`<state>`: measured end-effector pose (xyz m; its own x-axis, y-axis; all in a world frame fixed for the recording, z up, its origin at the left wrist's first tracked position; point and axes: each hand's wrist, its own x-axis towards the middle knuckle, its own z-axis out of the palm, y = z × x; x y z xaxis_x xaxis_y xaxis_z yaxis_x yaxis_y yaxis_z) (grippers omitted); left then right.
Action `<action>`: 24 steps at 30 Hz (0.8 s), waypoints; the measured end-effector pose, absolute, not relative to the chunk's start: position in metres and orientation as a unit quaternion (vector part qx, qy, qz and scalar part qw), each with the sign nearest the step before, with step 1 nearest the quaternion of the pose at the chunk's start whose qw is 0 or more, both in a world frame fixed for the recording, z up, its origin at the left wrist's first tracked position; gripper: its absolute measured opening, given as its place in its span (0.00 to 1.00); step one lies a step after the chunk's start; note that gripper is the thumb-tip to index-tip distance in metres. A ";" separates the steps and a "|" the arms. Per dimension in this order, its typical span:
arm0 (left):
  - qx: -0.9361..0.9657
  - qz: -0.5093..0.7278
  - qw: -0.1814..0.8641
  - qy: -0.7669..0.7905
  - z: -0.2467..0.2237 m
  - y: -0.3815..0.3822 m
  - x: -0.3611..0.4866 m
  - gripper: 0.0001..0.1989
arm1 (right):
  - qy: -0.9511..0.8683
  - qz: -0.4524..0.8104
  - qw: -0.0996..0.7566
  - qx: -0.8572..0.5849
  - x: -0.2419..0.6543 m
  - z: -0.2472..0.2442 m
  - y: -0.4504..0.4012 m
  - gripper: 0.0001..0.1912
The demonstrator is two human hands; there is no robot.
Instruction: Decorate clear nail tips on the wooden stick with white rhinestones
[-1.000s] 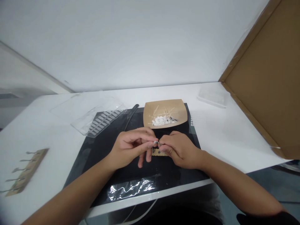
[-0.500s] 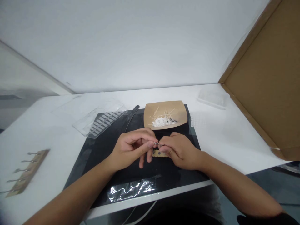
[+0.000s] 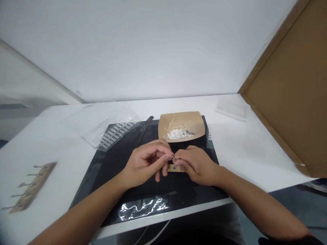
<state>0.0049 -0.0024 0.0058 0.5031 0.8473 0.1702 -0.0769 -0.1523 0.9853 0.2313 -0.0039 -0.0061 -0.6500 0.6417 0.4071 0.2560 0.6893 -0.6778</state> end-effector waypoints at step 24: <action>0.747 0.472 0.307 0.353 -0.003 0.004 0.003 0.06 | -0.861 0.297 0.310 -0.273 0.230 -0.008 -0.005 0.20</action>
